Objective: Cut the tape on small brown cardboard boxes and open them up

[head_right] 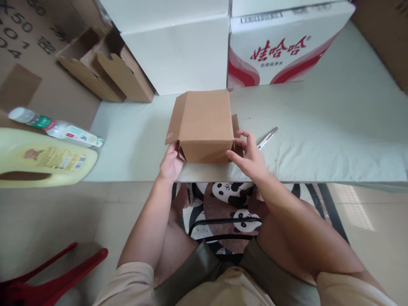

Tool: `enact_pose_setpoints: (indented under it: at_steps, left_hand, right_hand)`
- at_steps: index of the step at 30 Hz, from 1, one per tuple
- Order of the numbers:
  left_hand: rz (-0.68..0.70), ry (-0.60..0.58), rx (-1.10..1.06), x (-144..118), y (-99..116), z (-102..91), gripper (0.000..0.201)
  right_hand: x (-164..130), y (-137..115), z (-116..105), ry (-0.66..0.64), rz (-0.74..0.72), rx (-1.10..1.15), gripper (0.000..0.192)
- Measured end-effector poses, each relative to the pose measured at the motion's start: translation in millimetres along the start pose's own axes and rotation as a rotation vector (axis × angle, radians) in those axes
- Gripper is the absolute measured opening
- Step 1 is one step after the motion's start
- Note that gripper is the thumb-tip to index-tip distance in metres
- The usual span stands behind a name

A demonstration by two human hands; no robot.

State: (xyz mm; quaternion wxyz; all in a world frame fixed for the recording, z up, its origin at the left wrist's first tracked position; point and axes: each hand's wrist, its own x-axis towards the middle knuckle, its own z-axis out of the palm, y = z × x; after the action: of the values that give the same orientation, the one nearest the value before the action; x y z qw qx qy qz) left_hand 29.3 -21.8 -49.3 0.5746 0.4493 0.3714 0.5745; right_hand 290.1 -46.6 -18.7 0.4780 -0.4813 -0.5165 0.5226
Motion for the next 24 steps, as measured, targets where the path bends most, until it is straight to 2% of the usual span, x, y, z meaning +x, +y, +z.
enact_pose_setpoints:
  at_steps: [2, 5, 10, 16, 21, 24]
  left_hand:
    - [-0.016, -0.096, 0.022, -2.3, 0.8, -3.8, 0.066]
    - [-0.045, -0.143, 0.133, -0.4, -3.2, -10.1, 0.071]
    - [-0.088, -0.02, 0.3, 8.2, -6.8, -4.8, 0.068]
    - [0.018, 0.075, 0.431, 15.8, 2.0, 9.9, 0.077]
    - [0.005, 0.114, 0.403, 19.3, 4.3, 11.0, 0.082]
    - [0.033, 0.213, 0.377, 20.1, 2.0, 9.2, 0.081]
  right_hand:
    - [2.7, -0.4, 1.4, 0.039, 0.07, 0.078, 0.062]
    - [5.8, 0.4, 3.1, 0.029, 0.131, 0.134, 0.066]
    - [11.9, 12.4, 1.3, 0.065, 0.098, 0.068, 0.076]
    - [19.4, 24.5, -9.6, 0.174, -0.006, -0.206, 0.089]
    - [19.2, 25.2, -13.3, 0.265, -0.097, -0.271, 0.094]
    - [14.9, 22.6, -12.7, 0.228, -0.072, -0.243, 0.092]
